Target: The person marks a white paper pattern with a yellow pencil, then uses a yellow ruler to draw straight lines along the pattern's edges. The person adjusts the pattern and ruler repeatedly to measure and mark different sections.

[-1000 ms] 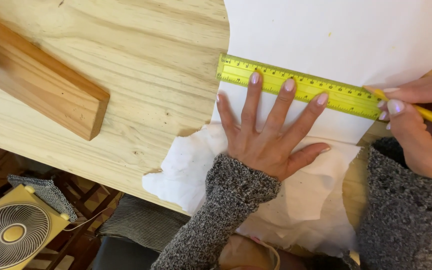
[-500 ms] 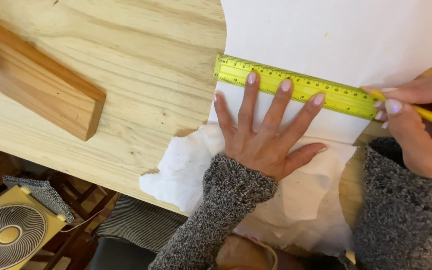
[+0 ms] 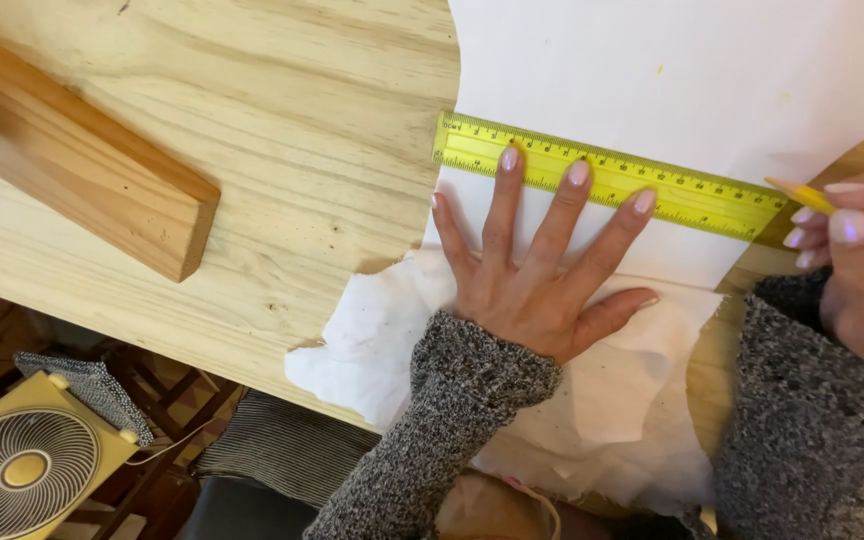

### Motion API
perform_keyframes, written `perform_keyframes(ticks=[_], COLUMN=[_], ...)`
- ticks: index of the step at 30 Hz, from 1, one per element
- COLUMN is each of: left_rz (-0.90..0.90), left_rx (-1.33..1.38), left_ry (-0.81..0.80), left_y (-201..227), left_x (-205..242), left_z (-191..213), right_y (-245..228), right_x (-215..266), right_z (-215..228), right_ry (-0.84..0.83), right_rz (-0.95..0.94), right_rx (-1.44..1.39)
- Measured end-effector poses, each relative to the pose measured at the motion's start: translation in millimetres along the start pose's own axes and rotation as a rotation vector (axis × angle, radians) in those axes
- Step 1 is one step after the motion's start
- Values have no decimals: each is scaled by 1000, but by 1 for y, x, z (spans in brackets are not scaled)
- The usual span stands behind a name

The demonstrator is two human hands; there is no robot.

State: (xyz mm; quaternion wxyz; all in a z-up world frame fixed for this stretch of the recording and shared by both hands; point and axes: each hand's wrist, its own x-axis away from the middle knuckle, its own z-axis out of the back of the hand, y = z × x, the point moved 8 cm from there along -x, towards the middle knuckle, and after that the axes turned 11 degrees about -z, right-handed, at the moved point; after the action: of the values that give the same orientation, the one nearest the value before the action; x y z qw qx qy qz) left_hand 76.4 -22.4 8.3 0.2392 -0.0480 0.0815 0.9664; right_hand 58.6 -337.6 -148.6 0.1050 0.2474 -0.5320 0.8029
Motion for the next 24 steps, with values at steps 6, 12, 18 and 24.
perform_keyframes(ticks=[6,12,18,24], left_rz=[17,46,54,45], left_rx=[25,91,82,115], left_ry=[187,260,232,171], left_y=[0,-2,-3,-4], left_x=[5,7,6,3], left_z=[7,12,15,12], right_y=[53,5,48,24], right_x=[5,7,-1,7], right_z=[18,2,0,-4], right_ry=[73,123,90,146], right_rz=[-86,5,-58,19], right_rx=[-146,-127,-92,50])
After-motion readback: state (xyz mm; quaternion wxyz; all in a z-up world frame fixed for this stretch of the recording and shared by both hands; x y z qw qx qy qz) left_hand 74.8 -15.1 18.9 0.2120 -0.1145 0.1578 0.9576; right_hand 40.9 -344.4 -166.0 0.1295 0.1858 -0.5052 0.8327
